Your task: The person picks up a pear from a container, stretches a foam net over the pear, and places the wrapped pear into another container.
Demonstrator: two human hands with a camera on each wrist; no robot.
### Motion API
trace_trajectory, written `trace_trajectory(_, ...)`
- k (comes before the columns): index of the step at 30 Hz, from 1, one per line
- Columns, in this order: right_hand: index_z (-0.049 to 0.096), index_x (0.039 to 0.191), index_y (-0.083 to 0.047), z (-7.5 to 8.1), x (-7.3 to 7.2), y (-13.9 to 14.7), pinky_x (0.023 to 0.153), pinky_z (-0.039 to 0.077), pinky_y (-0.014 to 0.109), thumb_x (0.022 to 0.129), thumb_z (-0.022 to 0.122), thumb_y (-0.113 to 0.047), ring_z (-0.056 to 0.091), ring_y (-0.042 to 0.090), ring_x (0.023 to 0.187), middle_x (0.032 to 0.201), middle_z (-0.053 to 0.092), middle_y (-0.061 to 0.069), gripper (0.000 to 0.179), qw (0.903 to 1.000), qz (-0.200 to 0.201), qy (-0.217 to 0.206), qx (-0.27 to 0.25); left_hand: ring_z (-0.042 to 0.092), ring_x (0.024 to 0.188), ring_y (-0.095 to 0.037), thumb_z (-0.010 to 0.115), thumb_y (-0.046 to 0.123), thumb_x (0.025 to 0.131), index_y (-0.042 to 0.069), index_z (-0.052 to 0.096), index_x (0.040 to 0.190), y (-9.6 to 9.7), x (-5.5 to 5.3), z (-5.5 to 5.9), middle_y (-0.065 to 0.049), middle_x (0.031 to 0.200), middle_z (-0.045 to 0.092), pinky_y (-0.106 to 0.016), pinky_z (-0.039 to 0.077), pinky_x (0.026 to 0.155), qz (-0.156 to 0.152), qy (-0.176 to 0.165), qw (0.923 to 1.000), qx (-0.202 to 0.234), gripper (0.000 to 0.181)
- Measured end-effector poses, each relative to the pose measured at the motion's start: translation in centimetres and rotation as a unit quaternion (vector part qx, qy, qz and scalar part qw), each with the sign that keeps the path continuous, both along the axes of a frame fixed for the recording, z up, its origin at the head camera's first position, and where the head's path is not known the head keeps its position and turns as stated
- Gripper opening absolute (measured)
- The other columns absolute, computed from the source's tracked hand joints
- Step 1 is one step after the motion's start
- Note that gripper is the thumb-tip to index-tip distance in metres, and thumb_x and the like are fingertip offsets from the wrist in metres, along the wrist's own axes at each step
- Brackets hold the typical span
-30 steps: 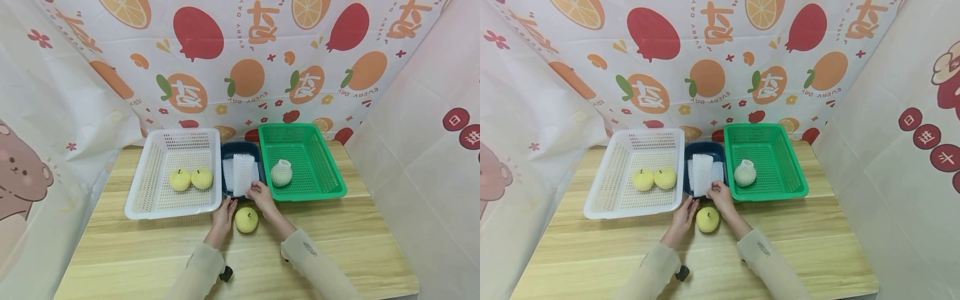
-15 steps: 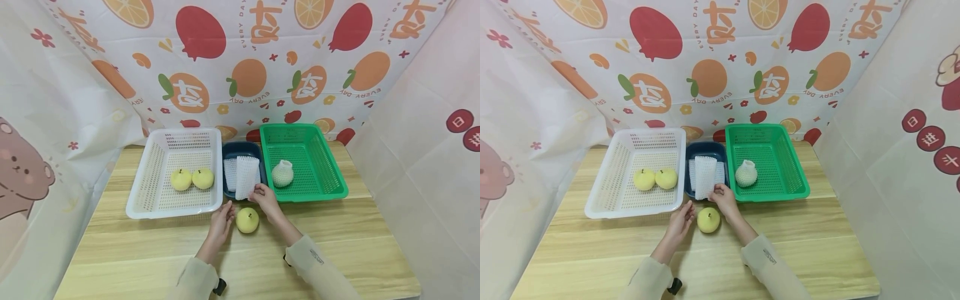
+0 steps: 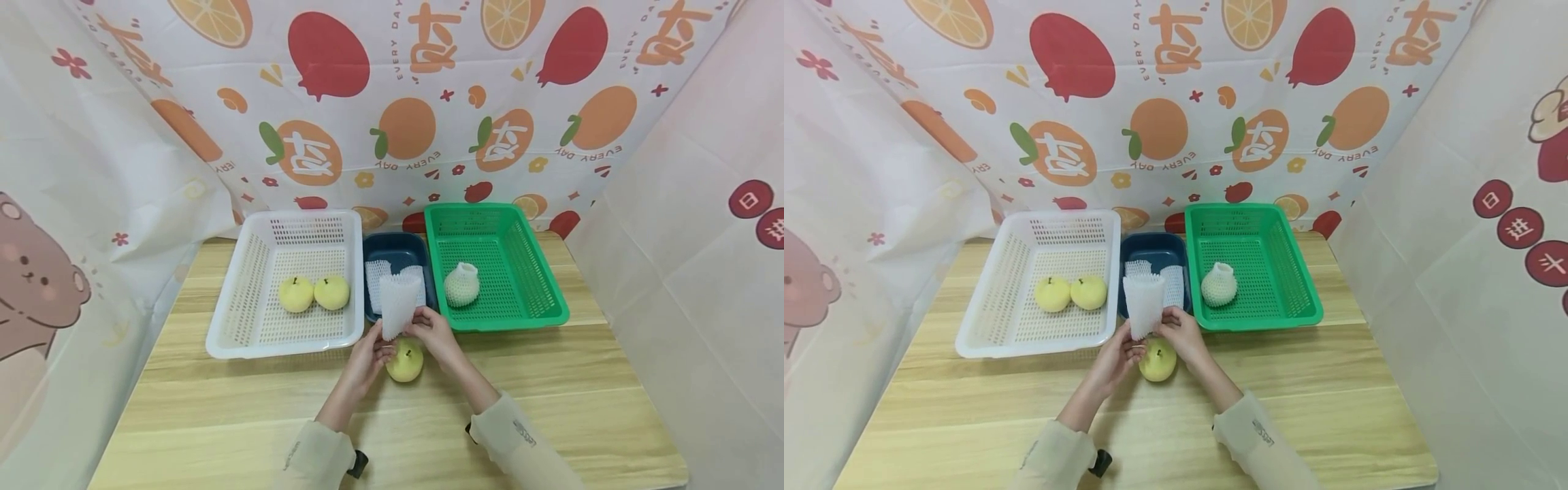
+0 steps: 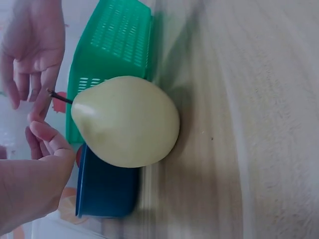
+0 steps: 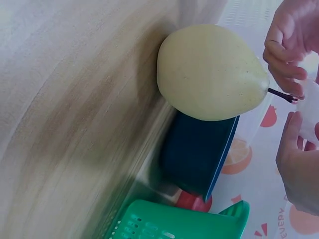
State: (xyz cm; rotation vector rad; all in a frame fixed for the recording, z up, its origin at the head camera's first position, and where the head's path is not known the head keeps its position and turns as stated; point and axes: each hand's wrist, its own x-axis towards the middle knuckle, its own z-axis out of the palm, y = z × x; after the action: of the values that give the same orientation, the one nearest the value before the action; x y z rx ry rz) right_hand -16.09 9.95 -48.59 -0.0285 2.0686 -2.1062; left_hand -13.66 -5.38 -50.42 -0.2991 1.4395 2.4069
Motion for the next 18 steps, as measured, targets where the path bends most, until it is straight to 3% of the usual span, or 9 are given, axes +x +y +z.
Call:
trace_trajectory(4,0.056,0.112,0.007,-0.01,0.39,0.31,0.084,0.049,0.036,0.086,0.060,-0.002,0.057,0.022,0.095,0.103,0.060,0.014,0.028,1.0000,0.005,0.005,0.003,0.054,0.065,-0.010,0.045,0.019,0.098,0.003,0.055,0.089,-0.01,0.01,0.06,-0.005,0.078,0.055,-0.016,0.044,0.058,0.004,0.004,1.0000,-0.005,0.021)
trace_trajectory(8,0.052,0.116,0.011,-0.15,0.65,0.43,0.086,0.048,0.038,0.089,0.054,0.001,0.056,0.022,0.097,0.109,0.059,0.017,0.028,0.9994,0.006,-0.001,-0.034,0.054,0.067,-0.010,0.049,0.011,0.096,0.008,0.057,0.085,0.01,0.05,0.07,-0.002,0.078,0.055,-0.016,0.043,0.059,0.015,0.012,0.9997,-0.013,0.014)
trace_trajectory(13,0.053,0.112,0.009,-0.26,0.65,0.43,0.088,0.047,0.040,0.090,0.052,0.001,0.058,0.018,0.092,0.103,0.061,0.012,0.024,0.9950,0.006,-0.031,-0.095,0.055,0.076,-0.010,0.047,0.008,0.096,0.008,0.055,0.091,0.02,0.07,0.07,-0.002,0.087,0.056,-0.019,0.047,0.069,0.033,0.035,0.9988,-0.005,0.009)
trace_trajectory(18,0.052,0.107,0.007,0.12,0.53,0.61,0.089,0.046,0.037,0.090,0.046,0.004,0.058,0.016,0.088,0.099,0.058,0.009,0.019,0.9828,0.020,-0.075,-0.167,0.057,0.087,-0.011,0.043,0.005,0.096,0.003,0.053,0.096,0.06,-0.03,0.48,-0.005,0.097,0.057,-0.025,0.048,0.084,0.070,0.059,0.9948,0.044,0.010)
